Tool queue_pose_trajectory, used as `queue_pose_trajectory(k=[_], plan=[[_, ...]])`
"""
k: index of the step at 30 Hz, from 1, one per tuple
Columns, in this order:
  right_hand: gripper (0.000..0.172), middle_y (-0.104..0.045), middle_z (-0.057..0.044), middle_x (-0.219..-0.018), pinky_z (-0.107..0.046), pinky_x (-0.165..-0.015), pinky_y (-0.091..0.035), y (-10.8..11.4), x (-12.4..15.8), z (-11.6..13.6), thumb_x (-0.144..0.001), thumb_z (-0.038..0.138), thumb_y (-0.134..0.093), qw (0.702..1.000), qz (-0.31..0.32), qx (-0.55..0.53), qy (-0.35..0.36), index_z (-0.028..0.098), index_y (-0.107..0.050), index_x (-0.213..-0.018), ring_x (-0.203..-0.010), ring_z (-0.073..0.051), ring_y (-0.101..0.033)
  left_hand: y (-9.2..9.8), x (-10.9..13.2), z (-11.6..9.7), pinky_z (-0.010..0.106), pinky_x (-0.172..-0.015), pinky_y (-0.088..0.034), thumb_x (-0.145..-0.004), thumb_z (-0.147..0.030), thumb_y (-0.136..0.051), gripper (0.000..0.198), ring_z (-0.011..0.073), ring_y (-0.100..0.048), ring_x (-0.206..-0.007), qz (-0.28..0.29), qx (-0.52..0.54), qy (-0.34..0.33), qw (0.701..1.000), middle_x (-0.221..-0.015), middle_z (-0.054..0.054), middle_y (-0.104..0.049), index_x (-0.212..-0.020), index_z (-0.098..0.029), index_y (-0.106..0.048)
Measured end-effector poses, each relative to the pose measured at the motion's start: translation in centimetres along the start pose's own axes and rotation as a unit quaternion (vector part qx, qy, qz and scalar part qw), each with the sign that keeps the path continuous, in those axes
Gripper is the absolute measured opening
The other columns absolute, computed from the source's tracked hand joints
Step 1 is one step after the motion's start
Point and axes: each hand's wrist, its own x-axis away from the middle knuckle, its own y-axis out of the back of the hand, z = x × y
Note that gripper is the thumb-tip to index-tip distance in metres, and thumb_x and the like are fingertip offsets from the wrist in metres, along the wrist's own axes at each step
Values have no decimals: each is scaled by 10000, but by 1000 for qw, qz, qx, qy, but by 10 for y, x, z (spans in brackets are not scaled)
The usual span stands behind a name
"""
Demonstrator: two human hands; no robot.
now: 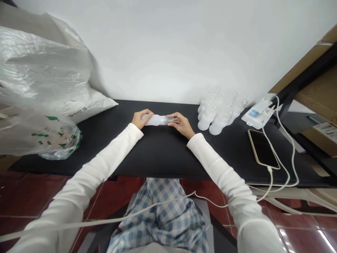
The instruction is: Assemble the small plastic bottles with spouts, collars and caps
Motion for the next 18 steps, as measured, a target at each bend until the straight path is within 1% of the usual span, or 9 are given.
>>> queue_pose_trajectory(k=[2,4,6,8,10,13,15,16,18], plan=[[511,-717,-83,-1189,-429,-926,-608,-3,2,2,-700,578,-834,1000,-3,-2,-4,231,-689,-1045,-955,-219,-715,0,0,-2,290,-857,-506,-914,-479,-460,413,189,-679,-849,-26,15,32,999,-835,29,-743,-794,-176,-713],[512,-728,-77,-1160,-397,-859,-613,-5,3,4,-694,590,-833,1000,-11,10,-1,230,-700,-1032,-886,-200,-709,-2,0,-5,284,-829,-503,-900,-450,-444,414,185,-671,-822,-45,31,57,997,-803,30,-739,-737,-173,-705],[529,-737,-62,-1042,-354,-742,-596,-6,4,5,-681,601,-837,999,-19,34,1,224,-698,-1023,-763,-172,-676,-5,0,-7,283,-757,-506,-876,-437,-452,402,181,-656,-760,-53,56,91,993,-748,30,-724,-701,-171,-698],[525,-711,-33,-906,-309,-632,-536,-7,5,7,-693,614,-821,997,-27,72,3,215,-684,-1006,-654,-141,-609,-8,1,-10,276,-639,-488,-852,-436,-460,391,174,-626,-665,-48,84,130,987,-680,24,-696,-699,-169,-701],[475,-669,-9,-819,-279,-592,-466,-8,5,11,-736,619,-779,992,-33,118,11,208,-656,-940,-613,-119,-537,-11,2,-13,266,-576,-461,-839,-431,-464,383,166,-608,-622,-33,92,139,986,-658,20,-686,-703,-168,-708],[396,-616,10,-753,-266,-617,-403,-10,5,17,-831,592,-675,984,-39,173,24,210,-570,-819,-629,-111,-479,-15,5,-19,260,-620,-477,-853,-412,-458,382,165,-632,-676,-18,72,102,992,-701,19,-711,-705,-169,-713],[374,-581,17,-727,-269,-642,-386,-12,5,20,-910,561,-557,981,-56,183,21,220,-488,-772,-642,-116,-478,-17,7,-24,262,-673,-495,-882,-408,-445,392,165,-652,-722,-28,58,70,995,-730,17,-728,-721,-173,-714],[372,-559,21,-710,-271,-647,-379,-13,5,21,-942,543,-494,981,-66,182,12,224,-447,-755,-641,-118,-477,-17,8,-26,264,-695,-501,-900,-407,-440,397,164,-662,-738,-36,49,48,997,-744,17,-736,-735,-175,-716],[374,-502,30,-660,-270,-630,-359,-15,5,21,-971,509,-403,982,-74,171,-24,230,-379,-723,-622,-120,-455,-18,11,-31,266,-729,-509,-936,-401,-433,408,161,-679,-756,-53,20,-16,998,-773,25,-750,-757,-176,-722]])
